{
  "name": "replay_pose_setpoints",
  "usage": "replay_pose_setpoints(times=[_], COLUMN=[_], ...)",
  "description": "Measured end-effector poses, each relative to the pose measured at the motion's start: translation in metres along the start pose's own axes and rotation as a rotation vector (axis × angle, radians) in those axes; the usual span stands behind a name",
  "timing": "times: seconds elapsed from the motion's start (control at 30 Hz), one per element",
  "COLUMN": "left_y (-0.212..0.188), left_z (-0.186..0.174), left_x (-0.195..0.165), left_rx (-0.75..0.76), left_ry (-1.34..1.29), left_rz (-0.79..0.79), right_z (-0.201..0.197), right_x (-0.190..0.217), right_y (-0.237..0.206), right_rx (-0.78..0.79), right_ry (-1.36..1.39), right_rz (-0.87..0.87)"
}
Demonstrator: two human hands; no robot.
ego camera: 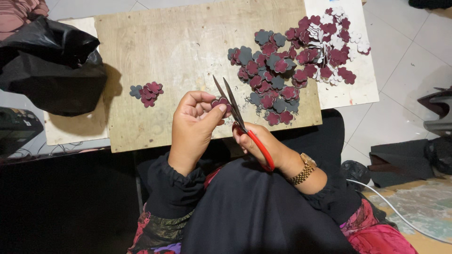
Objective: The person sits on the floor and uses red-handled scissors to trim the edges of small, flower-shaped fabric pieces. They pick up each piece, carefully cut along the perimeter to remove excess material, and place the trimmed pieces back on the wooden board.
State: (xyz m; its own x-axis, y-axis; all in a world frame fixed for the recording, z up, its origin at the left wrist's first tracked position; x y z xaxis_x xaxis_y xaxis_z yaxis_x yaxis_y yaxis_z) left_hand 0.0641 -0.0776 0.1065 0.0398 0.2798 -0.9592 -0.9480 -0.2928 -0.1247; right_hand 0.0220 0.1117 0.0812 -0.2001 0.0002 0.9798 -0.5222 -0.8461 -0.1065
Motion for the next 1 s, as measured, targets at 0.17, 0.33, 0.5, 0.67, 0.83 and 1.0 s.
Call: replay_pose_setpoints(times=[0.17, 0.33, 0.5, 0.67, 0.83, 1.0], left_y=[0.001, 0.0, -0.001, -0.002, -0.002, -0.002], left_z=[0.0, -0.001, -0.002, -0.004, -0.006, -0.007], left_x=[-0.001, -0.004, -0.008, -0.011, -0.009, -0.009], left_rx=[0.002, -0.005, -0.002, -0.01, -0.003, -0.004], left_ry=[0.006, 0.071, 0.068, 0.038, 0.048, 0.066], left_rz=[-0.004, -0.021, -0.032, -0.041, -0.035, -0.026], right_z=[-0.001, -0.002, -0.004, -0.005, -0.005, 0.0], right_x=[-0.005, -0.007, -0.01, -0.015, -0.012, -0.001], right_y=[0.001, 0.0, 0.0, 0.0, 0.0, 0.001], right_rx=[-0.017, -0.022, -0.019, -0.014, -0.013, 0.057], right_ry=[0.048, 0.053, 0.008, -0.013, -0.014, 0.025], right_rz=[0.019, 0.05, 0.048, 0.047, 0.049, -0.015])
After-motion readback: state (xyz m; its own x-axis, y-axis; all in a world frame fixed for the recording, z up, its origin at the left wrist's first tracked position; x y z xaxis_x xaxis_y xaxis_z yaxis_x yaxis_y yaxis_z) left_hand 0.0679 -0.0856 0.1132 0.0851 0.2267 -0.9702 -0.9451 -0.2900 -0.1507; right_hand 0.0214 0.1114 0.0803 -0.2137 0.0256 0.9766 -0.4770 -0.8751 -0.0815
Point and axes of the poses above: each hand's wrist, its own y-axis towards the middle knuckle, its own z-axis out of the palm, x = y × z, the point moved 2 cm from there along y, towards the middle knuckle, and after that the axes turned 10 degrees about y, right-handed, at the moved point
